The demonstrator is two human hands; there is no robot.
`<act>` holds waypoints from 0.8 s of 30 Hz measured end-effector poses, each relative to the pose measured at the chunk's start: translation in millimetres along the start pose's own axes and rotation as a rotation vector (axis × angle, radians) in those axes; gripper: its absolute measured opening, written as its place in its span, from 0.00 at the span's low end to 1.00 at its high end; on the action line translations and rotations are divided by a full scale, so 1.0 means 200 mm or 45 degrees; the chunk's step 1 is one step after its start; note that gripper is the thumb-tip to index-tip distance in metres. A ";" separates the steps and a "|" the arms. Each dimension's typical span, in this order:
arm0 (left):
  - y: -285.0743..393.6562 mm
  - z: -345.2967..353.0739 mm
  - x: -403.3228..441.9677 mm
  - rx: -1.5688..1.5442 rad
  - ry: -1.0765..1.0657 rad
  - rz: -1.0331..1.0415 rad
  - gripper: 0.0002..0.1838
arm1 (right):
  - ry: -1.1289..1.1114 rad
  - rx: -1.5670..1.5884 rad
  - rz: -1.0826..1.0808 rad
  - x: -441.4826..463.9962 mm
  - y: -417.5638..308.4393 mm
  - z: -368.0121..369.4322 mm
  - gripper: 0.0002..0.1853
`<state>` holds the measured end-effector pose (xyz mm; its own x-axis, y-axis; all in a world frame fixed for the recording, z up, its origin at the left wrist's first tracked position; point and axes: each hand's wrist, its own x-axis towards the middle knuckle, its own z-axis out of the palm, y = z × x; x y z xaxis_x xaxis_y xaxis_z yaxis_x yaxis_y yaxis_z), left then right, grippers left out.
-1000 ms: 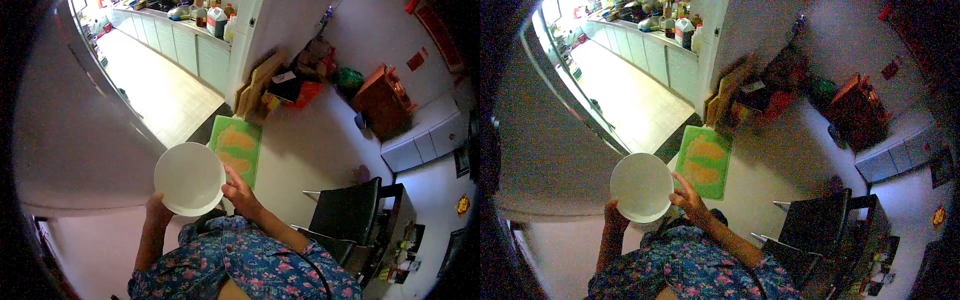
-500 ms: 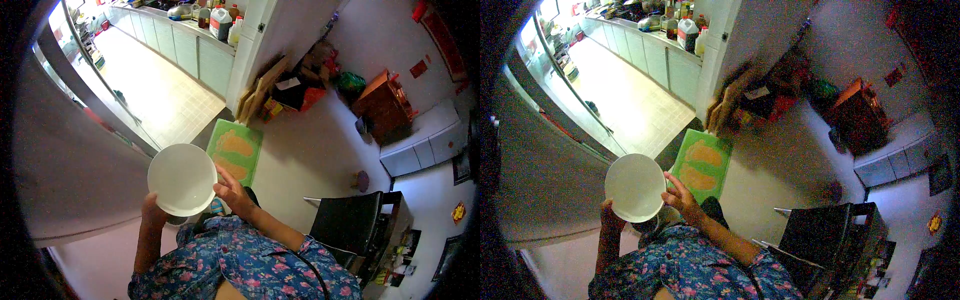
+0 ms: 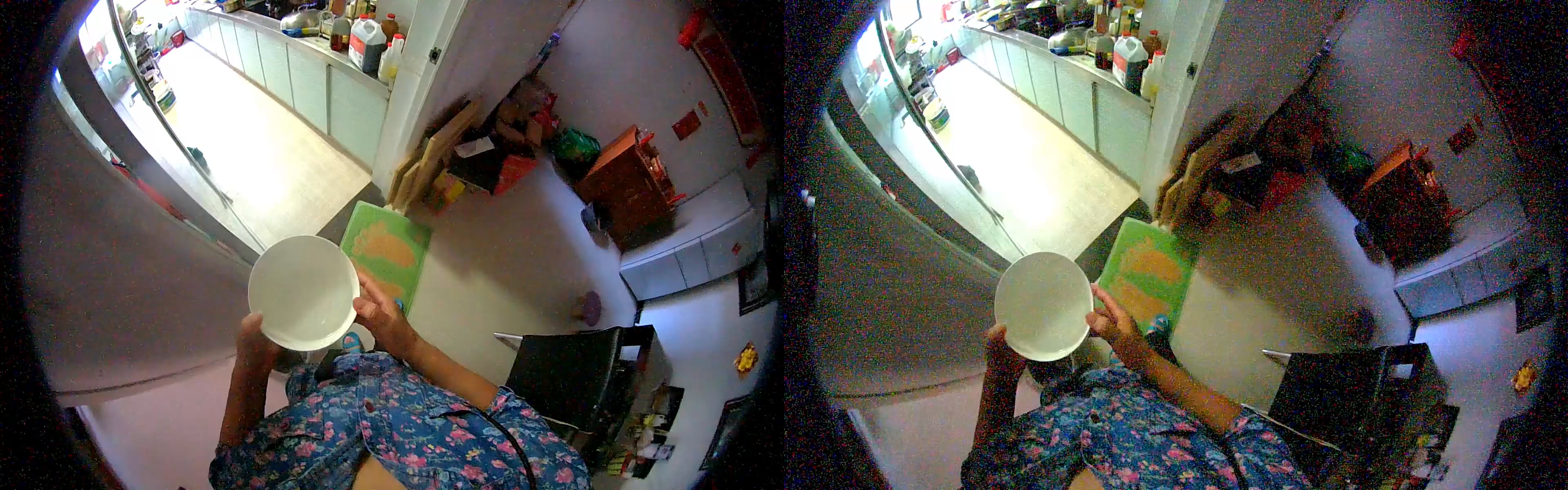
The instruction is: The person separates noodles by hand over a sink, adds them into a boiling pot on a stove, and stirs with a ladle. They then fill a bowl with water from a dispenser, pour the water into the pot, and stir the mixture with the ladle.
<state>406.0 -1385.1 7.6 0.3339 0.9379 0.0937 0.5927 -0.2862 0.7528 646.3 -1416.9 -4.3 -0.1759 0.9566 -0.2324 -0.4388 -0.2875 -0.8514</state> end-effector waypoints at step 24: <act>-0.03 0.08 0.13 -0.228 -0.063 -0.247 0.15 | 0.042 0.034 0.002 0.04 -0.08 -0.07 0.41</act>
<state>421.8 -1362.1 -5.0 0.2649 0.9599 -0.0922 0.5115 -0.0588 0.8573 663.9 -1404.7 0.7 -0.1478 0.9571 -0.2493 -0.4620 -0.2897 -0.8383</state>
